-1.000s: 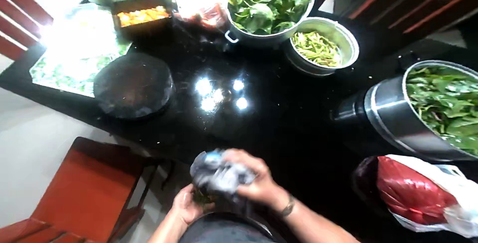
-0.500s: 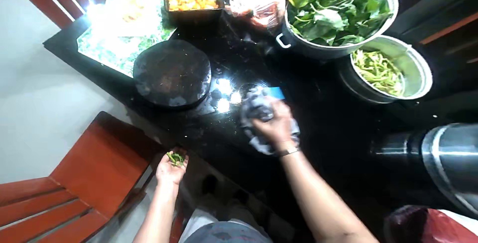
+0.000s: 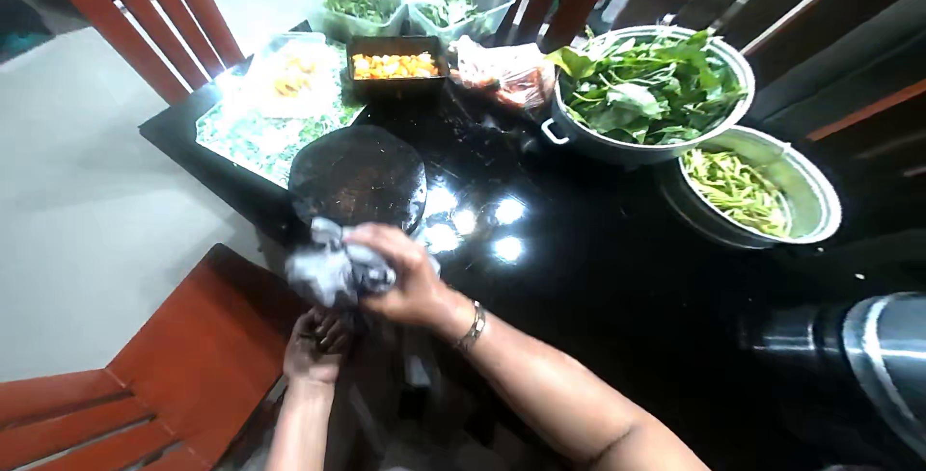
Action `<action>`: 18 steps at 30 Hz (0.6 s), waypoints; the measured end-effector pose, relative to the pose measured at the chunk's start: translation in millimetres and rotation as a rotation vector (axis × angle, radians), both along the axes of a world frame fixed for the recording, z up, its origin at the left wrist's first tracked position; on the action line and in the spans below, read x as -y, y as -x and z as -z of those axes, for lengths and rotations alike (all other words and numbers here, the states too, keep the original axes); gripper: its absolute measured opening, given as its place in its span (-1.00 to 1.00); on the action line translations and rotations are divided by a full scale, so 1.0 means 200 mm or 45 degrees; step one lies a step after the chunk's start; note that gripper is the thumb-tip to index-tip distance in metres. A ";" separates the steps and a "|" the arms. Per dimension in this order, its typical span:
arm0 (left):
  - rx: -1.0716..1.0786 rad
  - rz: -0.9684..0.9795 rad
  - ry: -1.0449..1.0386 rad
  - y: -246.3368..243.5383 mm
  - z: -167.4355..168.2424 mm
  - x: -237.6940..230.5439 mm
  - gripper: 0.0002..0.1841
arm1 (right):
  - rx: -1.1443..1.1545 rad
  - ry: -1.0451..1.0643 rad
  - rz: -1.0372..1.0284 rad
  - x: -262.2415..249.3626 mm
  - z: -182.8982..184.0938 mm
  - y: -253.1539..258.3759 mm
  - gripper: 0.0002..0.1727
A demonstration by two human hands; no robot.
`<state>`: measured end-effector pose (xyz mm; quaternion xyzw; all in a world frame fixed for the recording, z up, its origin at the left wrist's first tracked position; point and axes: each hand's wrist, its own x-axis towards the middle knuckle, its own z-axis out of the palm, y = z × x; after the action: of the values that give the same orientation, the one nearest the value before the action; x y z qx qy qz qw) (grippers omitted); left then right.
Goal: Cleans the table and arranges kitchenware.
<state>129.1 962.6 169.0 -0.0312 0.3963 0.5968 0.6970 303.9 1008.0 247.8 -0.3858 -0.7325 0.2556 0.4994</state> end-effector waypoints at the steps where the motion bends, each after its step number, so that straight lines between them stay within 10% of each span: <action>1: -0.070 0.055 -0.024 -0.03 -0.10 -0.07 -0.39 | 0.030 -0.066 0.073 -0.11 -0.07 -0.01 -0.29; 6: -1.869 0.048 -0.850 -0.24 -0.10 -0.44 -0.81 | 0.296 -0.123 0.402 -0.62 -0.20 0.12 -0.27; 9: -2.611 -0.031 -1.251 -0.27 0.07 -0.60 -0.67 | 0.665 0.284 0.284 -0.79 -0.09 0.21 -0.19; 18: -2.696 -0.203 -1.501 -0.29 0.18 -0.69 -0.56 | 0.822 0.535 0.582 -0.90 0.16 -0.17 -0.16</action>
<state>186.2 1100.9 133.1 0.7695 0.4342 0.4569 -0.1031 338.8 1187.7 216.4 -0.6908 -0.6789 0.1486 0.1995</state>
